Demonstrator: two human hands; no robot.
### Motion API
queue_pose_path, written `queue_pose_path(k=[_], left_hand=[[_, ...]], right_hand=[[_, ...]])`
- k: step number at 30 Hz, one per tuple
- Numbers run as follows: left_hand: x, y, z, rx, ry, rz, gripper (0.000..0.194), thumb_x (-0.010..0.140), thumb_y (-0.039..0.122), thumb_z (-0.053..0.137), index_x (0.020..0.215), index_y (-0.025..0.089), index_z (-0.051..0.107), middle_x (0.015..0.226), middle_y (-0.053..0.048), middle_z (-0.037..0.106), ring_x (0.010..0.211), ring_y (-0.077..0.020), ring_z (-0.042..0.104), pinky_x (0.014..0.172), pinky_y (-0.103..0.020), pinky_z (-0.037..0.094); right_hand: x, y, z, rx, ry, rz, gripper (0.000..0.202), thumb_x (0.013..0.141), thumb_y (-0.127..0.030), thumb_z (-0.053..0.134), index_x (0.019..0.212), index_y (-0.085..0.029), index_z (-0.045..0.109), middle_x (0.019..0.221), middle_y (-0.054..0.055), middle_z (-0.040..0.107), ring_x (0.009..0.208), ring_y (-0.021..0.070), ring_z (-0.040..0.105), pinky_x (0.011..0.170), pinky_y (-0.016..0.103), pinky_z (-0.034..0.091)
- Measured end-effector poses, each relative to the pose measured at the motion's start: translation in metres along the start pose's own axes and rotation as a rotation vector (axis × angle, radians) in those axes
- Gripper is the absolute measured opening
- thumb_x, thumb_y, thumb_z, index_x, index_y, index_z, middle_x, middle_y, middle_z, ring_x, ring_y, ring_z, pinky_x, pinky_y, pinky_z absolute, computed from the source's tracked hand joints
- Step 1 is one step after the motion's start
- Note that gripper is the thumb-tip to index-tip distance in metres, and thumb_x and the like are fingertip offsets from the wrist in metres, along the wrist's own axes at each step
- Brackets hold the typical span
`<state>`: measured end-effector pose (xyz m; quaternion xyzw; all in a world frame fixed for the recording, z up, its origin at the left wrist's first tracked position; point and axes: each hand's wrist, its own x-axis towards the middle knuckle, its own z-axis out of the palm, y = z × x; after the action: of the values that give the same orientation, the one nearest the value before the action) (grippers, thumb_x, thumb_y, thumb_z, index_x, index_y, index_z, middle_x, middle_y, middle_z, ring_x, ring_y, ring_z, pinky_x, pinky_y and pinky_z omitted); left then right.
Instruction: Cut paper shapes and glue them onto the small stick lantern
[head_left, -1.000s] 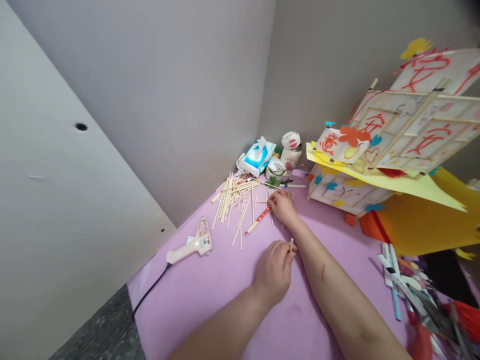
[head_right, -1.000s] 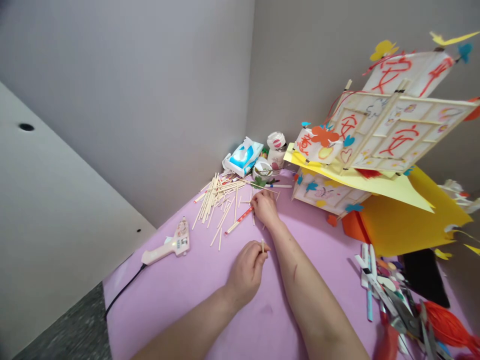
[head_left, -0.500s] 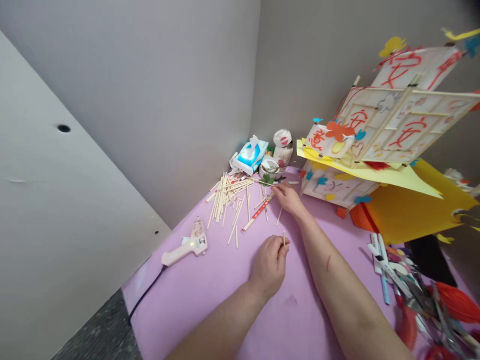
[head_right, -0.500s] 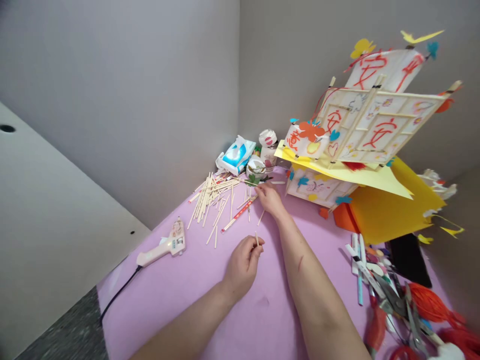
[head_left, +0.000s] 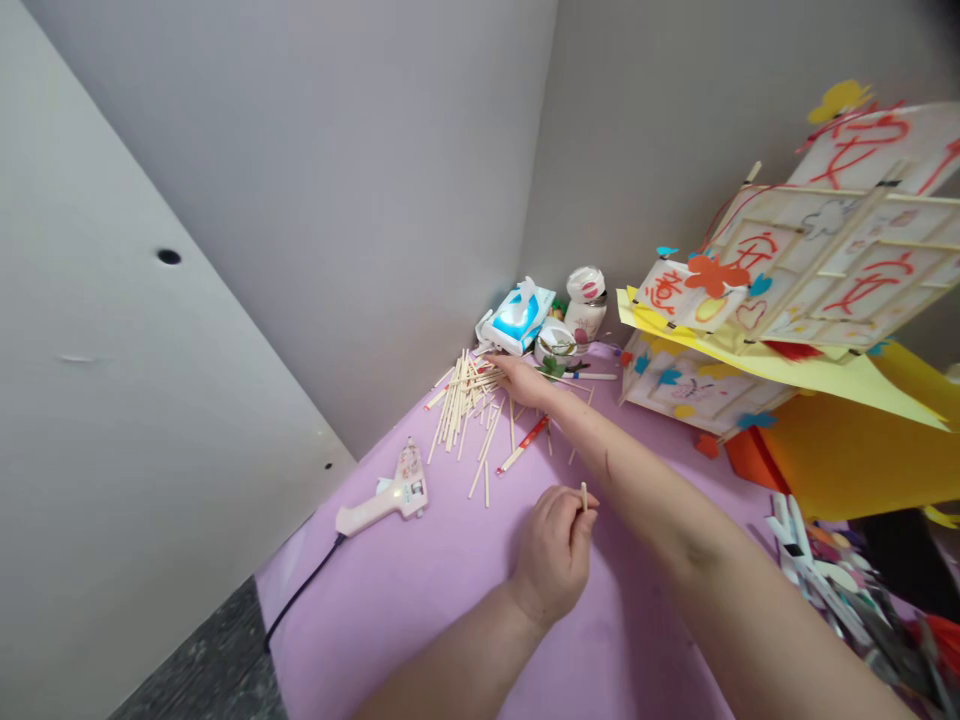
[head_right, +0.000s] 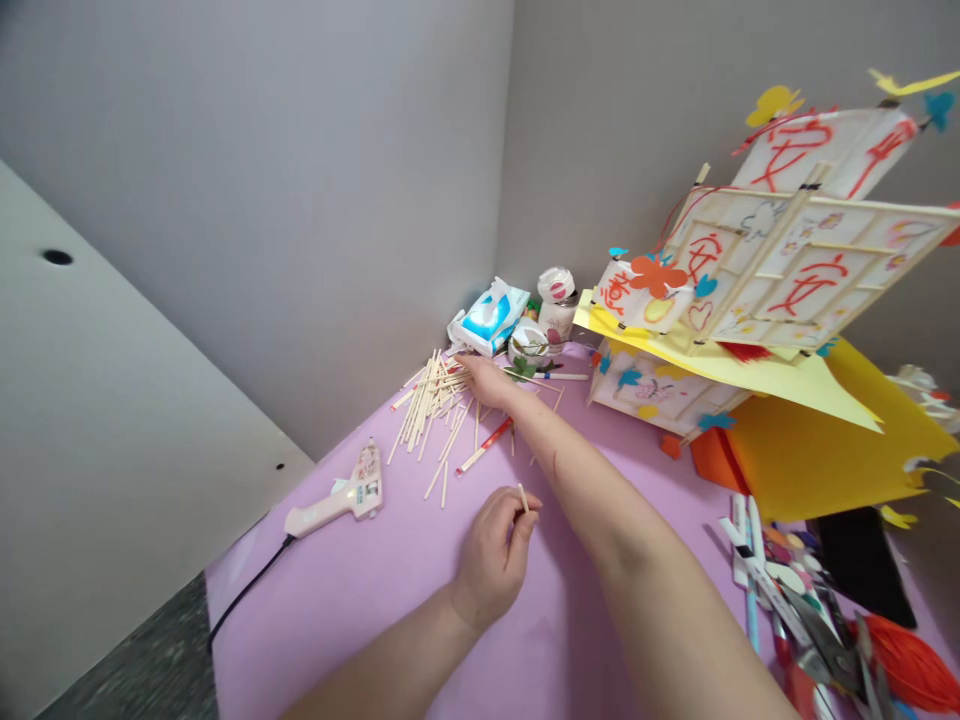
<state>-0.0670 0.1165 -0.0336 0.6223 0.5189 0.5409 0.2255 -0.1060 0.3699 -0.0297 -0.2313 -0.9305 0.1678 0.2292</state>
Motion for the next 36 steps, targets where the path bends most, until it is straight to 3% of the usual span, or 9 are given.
queue_pose_path(k=[5, 10, 18, 25, 30, 33, 36], left_hand=[[0.000, 0.002, -0.001, 0.011, -0.011, -0.002, 0.014, 0.091, 0.017, 0.039, 0.091, 0.017, 0.053, 0.088, -0.005, 0.060, 0.086, -0.0165, 0.055, 0.077, -0.030, 0.043], [0.002, 0.001, -0.001, 0.012, -0.031, -0.020, 0.014, 0.092, 0.018, 0.039, 0.091, 0.017, 0.053, 0.088, -0.006, 0.060, 0.087, -0.0171, 0.055, 0.077, -0.030, 0.043], [0.001, 0.000, 0.000, 0.008, -0.046, -0.009, 0.014, 0.092, 0.018, 0.039, 0.092, 0.017, 0.053, 0.090, -0.006, 0.060, 0.089, -0.0175, 0.055, 0.080, -0.031, 0.043], [0.001, -0.001, 0.000, 0.017, -0.085, -0.014, 0.014, 0.092, 0.019, 0.039, 0.092, 0.018, 0.053, 0.088, -0.005, 0.060, 0.088, -0.0177, 0.054, 0.079, -0.031, 0.043], [0.002, -0.001, 0.000, 0.029, -0.111, -0.015, 0.016, 0.093, 0.021, 0.037, 0.092, 0.018, 0.053, 0.087, -0.005, 0.060, 0.087, -0.0181, 0.054, 0.078, -0.032, 0.043], [0.002, -0.001, 0.000, 0.036, -0.124, -0.013, 0.017, 0.093, 0.021, 0.036, 0.093, 0.018, 0.053, 0.088, -0.006, 0.060, 0.087, -0.0183, 0.054, 0.079, -0.033, 0.043], [0.002, -0.001, 0.000, 0.039, -0.131, -0.013, 0.018, 0.093, 0.021, 0.036, 0.093, 0.018, 0.053, 0.088, -0.006, 0.060, 0.087, -0.0185, 0.054, 0.079, -0.033, 0.043]], right_hand=[[0.001, -0.004, 0.008, -0.185, -0.081, 0.008, 0.033, 0.082, -0.015, 0.053, 0.114, -0.017, 0.060, 0.108, 0.010, 0.063, 0.103, 0.0236, 0.052, 0.091, 0.035, 0.038], [-0.023, -0.010, -0.004, -0.222, -0.085, -0.001, 0.010, 0.083, -0.020, 0.055, 0.087, -0.019, 0.065, 0.100, 0.008, 0.062, 0.098, 0.0229, 0.049, 0.082, 0.033, 0.037], [-0.065, -0.013, -0.035, -0.079, 0.018, -0.175, 0.017, 0.081, -0.007, 0.050, 0.086, -0.017, 0.063, 0.086, 0.006, 0.063, 0.088, 0.0190, 0.052, 0.080, 0.030, 0.041], [-0.104, -0.011, -0.044, -0.095, 0.139, -0.180, 0.027, 0.085, -0.009, 0.044, 0.097, -0.020, 0.066, 0.105, 0.010, 0.062, 0.100, 0.0203, 0.056, 0.086, 0.034, 0.045], [-0.125, -0.010, -0.044, -0.056, 0.252, -0.066, 0.026, 0.089, -0.016, 0.043, 0.097, -0.021, 0.066, 0.101, 0.008, 0.065, 0.100, 0.0202, 0.058, 0.090, 0.036, 0.044], [-0.130, -0.012, -0.045, 0.037, 0.303, 0.128, 0.021, 0.087, -0.021, 0.046, 0.096, -0.019, 0.065, 0.098, 0.007, 0.066, 0.091, 0.0189, 0.060, 0.082, 0.033, 0.047], [-0.128, -0.017, -0.045, 0.064, 0.212, 0.363, 0.016, 0.083, -0.027, 0.052, 0.085, -0.017, 0.065, 0.082, 0.005, 0.067, 0.072, 0.0167, 0.060, 0.067, 0.028, 0.045]])
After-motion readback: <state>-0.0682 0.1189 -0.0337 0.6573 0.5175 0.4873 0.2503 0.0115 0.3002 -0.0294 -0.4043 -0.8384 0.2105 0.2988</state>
